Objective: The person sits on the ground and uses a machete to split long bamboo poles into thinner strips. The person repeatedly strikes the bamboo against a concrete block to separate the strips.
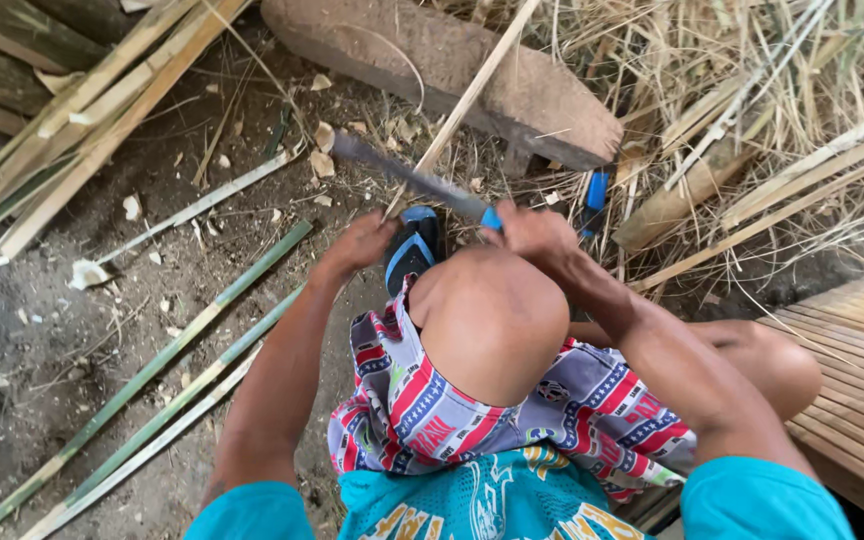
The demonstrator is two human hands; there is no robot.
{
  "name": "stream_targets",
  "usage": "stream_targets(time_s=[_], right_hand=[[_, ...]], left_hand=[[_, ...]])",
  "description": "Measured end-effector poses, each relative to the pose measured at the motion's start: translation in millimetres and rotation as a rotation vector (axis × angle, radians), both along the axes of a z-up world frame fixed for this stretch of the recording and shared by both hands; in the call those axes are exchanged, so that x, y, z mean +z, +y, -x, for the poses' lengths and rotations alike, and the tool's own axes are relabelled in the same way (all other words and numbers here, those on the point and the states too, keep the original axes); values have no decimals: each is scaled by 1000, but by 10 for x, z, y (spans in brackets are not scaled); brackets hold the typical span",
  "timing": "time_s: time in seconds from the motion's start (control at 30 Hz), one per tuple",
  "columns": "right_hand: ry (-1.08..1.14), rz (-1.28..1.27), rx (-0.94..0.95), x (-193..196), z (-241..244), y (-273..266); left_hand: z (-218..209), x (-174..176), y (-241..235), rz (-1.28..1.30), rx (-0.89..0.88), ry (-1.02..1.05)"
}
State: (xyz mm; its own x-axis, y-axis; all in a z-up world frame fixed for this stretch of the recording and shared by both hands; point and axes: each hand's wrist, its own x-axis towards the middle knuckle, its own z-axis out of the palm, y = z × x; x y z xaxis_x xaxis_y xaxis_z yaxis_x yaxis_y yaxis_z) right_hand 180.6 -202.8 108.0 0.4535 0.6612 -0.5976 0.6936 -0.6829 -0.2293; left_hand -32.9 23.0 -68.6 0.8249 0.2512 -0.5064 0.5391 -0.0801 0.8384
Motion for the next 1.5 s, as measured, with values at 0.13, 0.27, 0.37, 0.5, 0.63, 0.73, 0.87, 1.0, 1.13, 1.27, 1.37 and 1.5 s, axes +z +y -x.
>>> stream_targets(time_s=[0.13, 0.27, 0.37, 0.5, 0.63, 0.73, 0.87, 1.0, 1.13, 1.27, 1.37, 1.5], right_hand=[[-122, -4, 11, 4, -94, 110], [-75, 3, 80, -130, -67, 55], [-109, -5, -82, -11, -606, -66], [-220, -73, -448, 288, -1135, -99], [-114, 18, -65, 81, -478, 65], [-35, 161, 127, -79, -116, 74], [-162, -109, -244, 43, -910, -168], [-245, -147, -490, 372, -1306, -150], [-54, 125, -72, 143, -432, 91], [-75, 20, 11, 32, -148, 28], [-53, 36, -10, -5, -206, 35], [-80, 119, -79, -50, -734, -139]], left_hand=[[-34, -212, -22, -134, -45, -161], [-82, -228, -2, -253, -115, -25], [228, -39, 54, -58, -35, 34], [602, 232, 95, -229, -52, 96], [135, 404, -33, -389, -63, 157], [39, 510, -78, -461, -86, 209], [444, 599, 25, -448, -62, 95], [402, 717, 62, -568, -59, 225], [-72, 781, -129, -636, -125, 319], [-33, 838, -106, -615, -100, 307], [-57, 775, -85, -625, -113, 368], [292, 689, -26, -787, -78, 64]])
